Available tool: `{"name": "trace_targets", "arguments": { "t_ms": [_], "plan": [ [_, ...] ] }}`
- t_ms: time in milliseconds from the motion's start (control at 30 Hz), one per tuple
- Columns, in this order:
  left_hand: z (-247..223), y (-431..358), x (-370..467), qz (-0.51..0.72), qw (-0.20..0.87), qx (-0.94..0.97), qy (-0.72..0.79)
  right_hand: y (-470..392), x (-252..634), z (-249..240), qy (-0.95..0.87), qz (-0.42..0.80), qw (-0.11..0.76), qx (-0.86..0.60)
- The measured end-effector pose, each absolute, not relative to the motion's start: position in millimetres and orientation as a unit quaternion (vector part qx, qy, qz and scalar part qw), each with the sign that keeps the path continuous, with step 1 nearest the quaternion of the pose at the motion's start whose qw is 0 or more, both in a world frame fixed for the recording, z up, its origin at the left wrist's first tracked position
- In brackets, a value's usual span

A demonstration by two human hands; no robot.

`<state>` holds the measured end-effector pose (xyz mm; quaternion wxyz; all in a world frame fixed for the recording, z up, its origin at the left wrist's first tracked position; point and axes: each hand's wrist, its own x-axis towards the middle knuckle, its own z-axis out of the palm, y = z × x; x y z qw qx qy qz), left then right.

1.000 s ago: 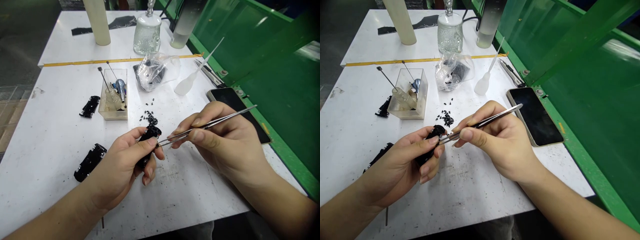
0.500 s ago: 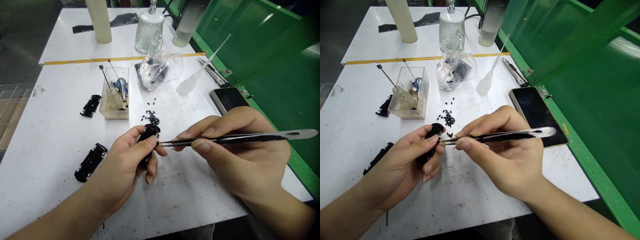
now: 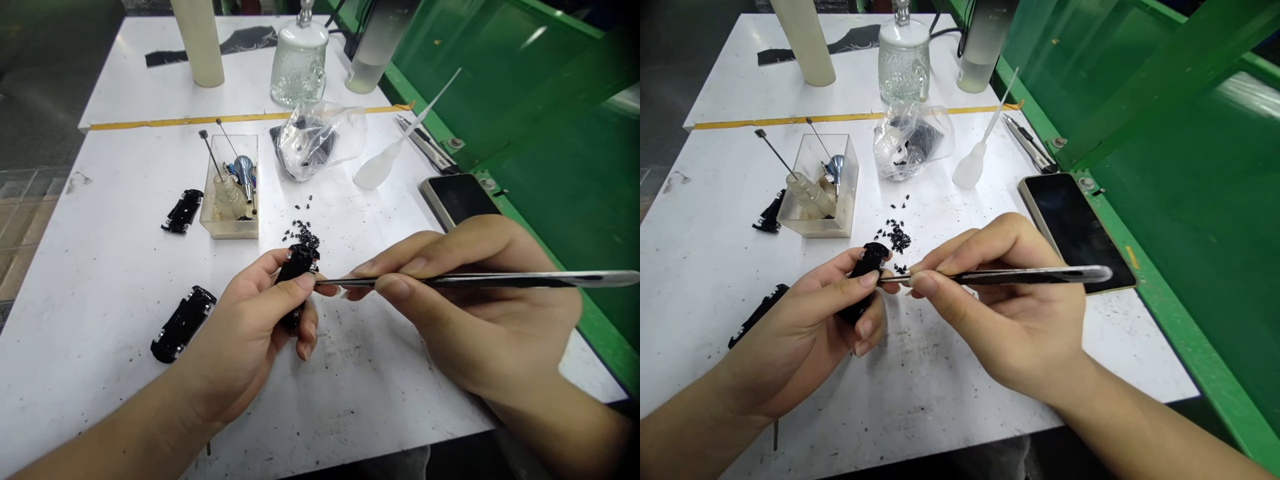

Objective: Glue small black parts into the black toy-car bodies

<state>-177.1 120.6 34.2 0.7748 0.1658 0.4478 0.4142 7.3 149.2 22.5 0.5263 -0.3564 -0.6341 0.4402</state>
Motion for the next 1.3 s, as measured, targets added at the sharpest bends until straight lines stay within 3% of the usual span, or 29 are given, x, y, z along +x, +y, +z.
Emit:
{"name": "trace_targets", "arguments": {
  "t_ms": [200, 333, 600, 767, 1000, 1300],
  "plan": [
    [33.0, 121.6, -177.9, 0.411, 0.775, 0.176, 0.447, 147.5, 12.0, 22.5, -0.644, 0.435, 0.525, -0.348],
    [33.1, 121.3, -177.0, 0.417, 0.776, 0.182, 0.436, 152.6, 15.8, 24.6, -0.587, 0.497, 0.525, -0.364],
    [32.6, 120.2, -179.1, 0.404, 0.788, 0.207, 0.415, 168.4, 23.6, 23.9, -0.528, 0.638, 0.430, -0.359],
    [31.8, 120.4, -179.5, 0.399, 0.789, 0.214, 0.415, 163.2, 18.6, 25.1, -0.550, 0.609, 0.459, -0.339],
    [31.5, 121.3, -178.6, 0.398, 0.785, 0.214, 0.424, 158.0, 18.4, 20.9, -0.646, 0.459, 0.529, -0.304],
    [32.6, 123.7, -188.6, 0.366, 0.833, 0.169, 0.379, 152.8, 27.6, 30.3, -0.649, 0.491, 0.504, -0.287]
  ]
}}
